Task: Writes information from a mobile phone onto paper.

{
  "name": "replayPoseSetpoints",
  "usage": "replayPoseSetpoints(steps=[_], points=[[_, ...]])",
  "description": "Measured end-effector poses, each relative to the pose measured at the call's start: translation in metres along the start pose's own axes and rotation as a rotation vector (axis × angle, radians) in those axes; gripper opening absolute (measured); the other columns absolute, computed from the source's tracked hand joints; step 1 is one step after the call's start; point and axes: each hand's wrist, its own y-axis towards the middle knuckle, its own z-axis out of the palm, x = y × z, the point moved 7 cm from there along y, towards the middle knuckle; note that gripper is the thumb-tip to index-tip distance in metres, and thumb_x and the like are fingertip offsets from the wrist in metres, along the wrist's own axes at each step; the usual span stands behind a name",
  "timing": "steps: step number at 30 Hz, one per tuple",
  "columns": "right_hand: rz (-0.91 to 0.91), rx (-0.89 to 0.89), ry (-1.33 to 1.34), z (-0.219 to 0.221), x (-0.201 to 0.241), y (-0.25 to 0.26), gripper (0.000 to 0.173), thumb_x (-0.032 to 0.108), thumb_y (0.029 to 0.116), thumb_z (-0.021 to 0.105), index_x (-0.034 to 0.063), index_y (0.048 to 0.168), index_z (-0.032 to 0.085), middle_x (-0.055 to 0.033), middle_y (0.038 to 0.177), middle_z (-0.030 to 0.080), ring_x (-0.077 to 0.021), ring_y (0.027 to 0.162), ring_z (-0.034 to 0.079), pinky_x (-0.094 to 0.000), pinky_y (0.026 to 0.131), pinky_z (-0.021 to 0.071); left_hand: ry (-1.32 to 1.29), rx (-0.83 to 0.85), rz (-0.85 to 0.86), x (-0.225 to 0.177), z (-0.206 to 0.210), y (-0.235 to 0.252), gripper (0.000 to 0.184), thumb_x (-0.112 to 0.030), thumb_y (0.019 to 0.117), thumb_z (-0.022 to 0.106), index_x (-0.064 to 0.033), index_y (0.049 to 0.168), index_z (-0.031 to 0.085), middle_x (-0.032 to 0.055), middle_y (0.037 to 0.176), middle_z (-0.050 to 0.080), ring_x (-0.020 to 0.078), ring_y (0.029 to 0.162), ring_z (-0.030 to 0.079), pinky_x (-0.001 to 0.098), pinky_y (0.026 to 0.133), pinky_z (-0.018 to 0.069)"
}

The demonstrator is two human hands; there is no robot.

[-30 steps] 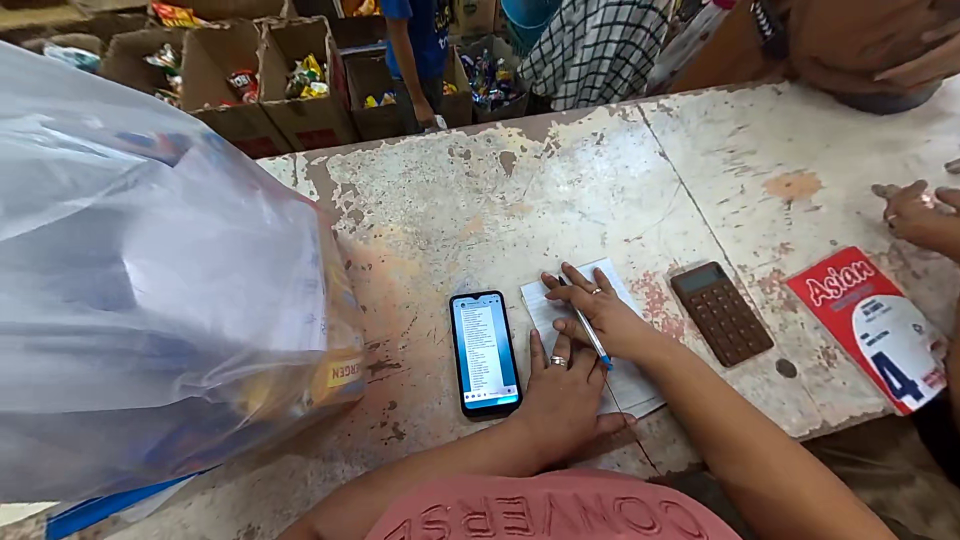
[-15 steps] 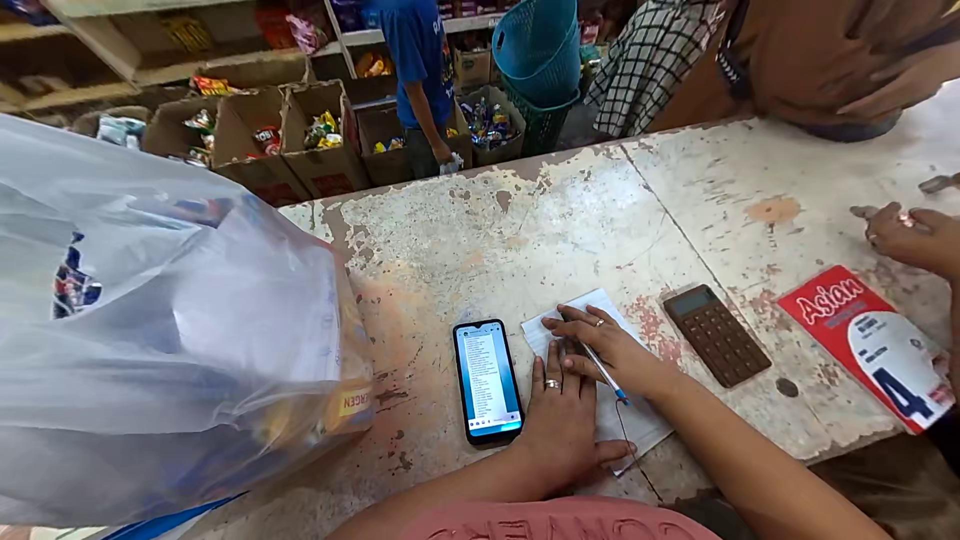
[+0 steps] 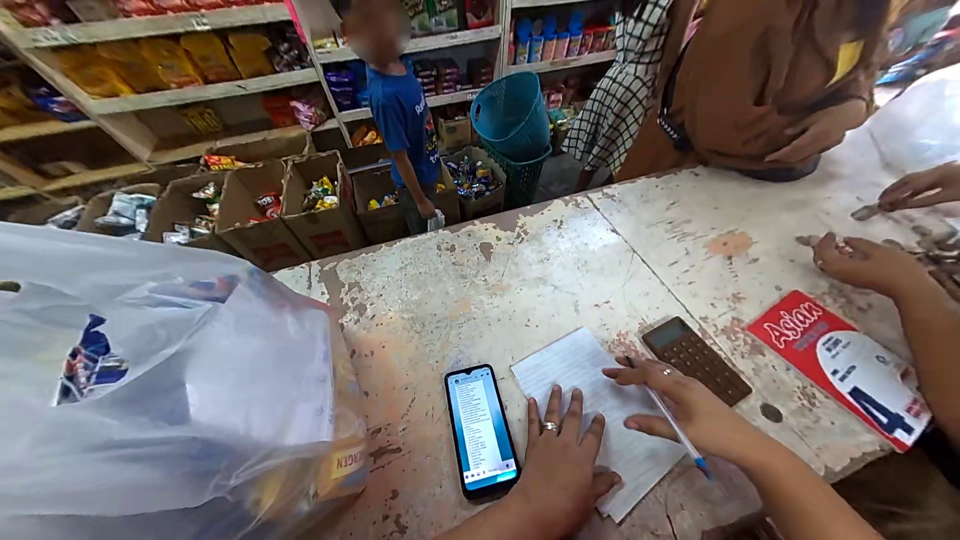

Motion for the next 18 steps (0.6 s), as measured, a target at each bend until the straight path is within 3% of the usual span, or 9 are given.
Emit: replayPoseSetpoints(steps=[2, 3, 5, 7, 9, 11, 13, 16, 18], points=[[0.025, 0.039, 0.025, -0.004, -0.008, -0.022, 0.070, 0.062, 0.0793, 0.075, 0.0126, 0.129, 0.070, -0.0072, 0.139, 0.065, -0.0313, 0.139, 0.051, -0.0535, 0.113, 0.0419, -0.001, -0.007, 0.003, 0.000, -0.002, 0.000, 0.064, -0.052, 0.1025, 0.050, -0.0194, 0.157, 0.041, 0.0144, 0.170, 0.018, 0.0403, 0.158, 0.006, 0.0713, 0.120, 0.0033], [0.023, 0.069, 0.031, -0.003, -0.009, -0.033, 0.072, 0.061, 0.0769, 0.077, 0.0117, 0.129, 0.069, -0.0079, 0.142, 0.063, -0.0335, 0.141, 0.049, -0.0553, 0.113, 0.0410, 0.004, -0.061, 0.012, 0.001, -0.003, 0.000, 0.058, -0.049, 0.1035, 0.049, -0.0200, 0.153, 0.048, 0.0142, 0.168, 0.025, 0.0400, 0.157, 0.013, 0.0705, 0.120, 0.0071], [-0.009, 0.105, 0.005, 0.004, -0.008, -0.050, 0.070, 0.051, 0.0727, 0.085, 0.0101, 0.127, 0.069, -0.0074, 0.146, 0.061, -0.0375, 0.144, 0.046, -0.0585, 0.113, 0.0406, 0.025, -0.224, 0.040, 0.002, -0.005, -0.003, 0.044, -0.039, 0.1039, 0.052, -0.0201, 0.142, 0.062, 0.0142, 0.159, 0.044, 0.0400, 0.150, 0.034, 0.0671, 0.118, 0.0234], [-0.066, 0.080, -0.075, 0.011, -0.007, -0.061, 0.064, 0.038, 0.0715, 0.089, 0.0091, 0.125, 0.069, -0.0073, 0.147, 0.060, -0.0405, 0.143, 0.046, -0.0628, 0.113, 0.0382, 0.037, -0.345, 0.050, 0.003, -0.008, -0.005, 0.034, -0.032, 0.1034, 0.054, -0.0204, 0.131, 0.070, 0.0111, 0.147, 0.057, 0.0373, 0.137, 0.051, 0.0614, 0.107, 0.0408], [-0.082, 0.031, -0.129, 0.015, -0.008, -0.066, 0.055, 0.020, 0.0722, 0.085, 0.0089, 0.124, 0.069, -0.0074, 0.146, 0.060, -0.0410, 0.141, 0.048, -0.0638, 0.112, 0.0396, 0.025, -0.410, 0.057, 0.003, -0.011, -0.005, 0.029, -0.028, 0.1036, 0.054, -0.0190, 0.123, 0.074, 0.0087, 0.140, 0.063, 0.0353, 0.129, 0.058, 0.0578, 0.099, 0.0477], [-0.077, -0.041, -0.144, 0.012, -0.009, -0.067, 0.053, 0.006, 0.0706, 0.076, 0.0092, 0.123, 0.068, -0.0068, 0.145, 0.062, -0.0398, 0.139, 0.051, -0.0597, 0.107, 0.0472, -0.009, -0.452, 0.055, 0.005, -0.012, -0.006, 0.028, -0.026, 0.1042, 0.052, -0.0175, 0.118, 0.075, 0.0063, 0.134, 0.066, 0.0334, 0.126, 0.060, 0.0562, 0.097, 0.0493], [-0.051, -0.093, -0.091, 0.008, -0.012, -0.064, 0.051, 0.000, 0.0741, 0.071, 0.0070, 0.124, 0.067, -0.0071, 0.144, 0.062, -0.0365, 0.139, 0.052, -0.0557, 0.106, 0.0495, -0.056, -0.463, 0.040, 0.006, -0.012, -0.006, 0.030, -0.025, 0.1051, 0.049, -0.0164, 0.118, 0.075, 0.0051, 0.133, 0.067, 0.0322, 0.126, 0.060, 0.0560, 0.097, 0.0481], [-0.054, -0.220, 0.121, 0.003, -0.020, -0.051, 0.033, 0.017, 0.0880, 0.071, 0.0076, 0.120, 0.069, -0.0064, 0.134, 0.068, -0.0228, 0.134, 0.058, -0.0386, 0.108, 0.0507, -0.144, -0.483, 0.027, 0.008, -0.014, -0.007, 0.035, -0.025, 0.1060, 0.043, -0.0152, 0.118, 0.073, 0.0049, 0.130, 0.068, 0.0317, 0.125, 0.059, 0.0569, 0.098, 0.0462], [-0.066, -0.274, 0.329, 0.000, -0.021, -0.033, 0.025, 0.021, 0.0884, 0.074, 0.0072, 0.110, 0.073, -0.0047, 0.125, 0.072, -0.0163, 0.128, 0.062, -0.0337, 0.107, 0.0518, -0.198, -0.538, 0.059, 0.009, -0.014, -0.009, 0.044, -0.035, 0.1075, 0.035, -0.0134, 0.121, 0.072, 0.0061, 0.127, 0.070, 0.0325, 0.123, 0.060, 0.0587, 0.097, 0.0454]])
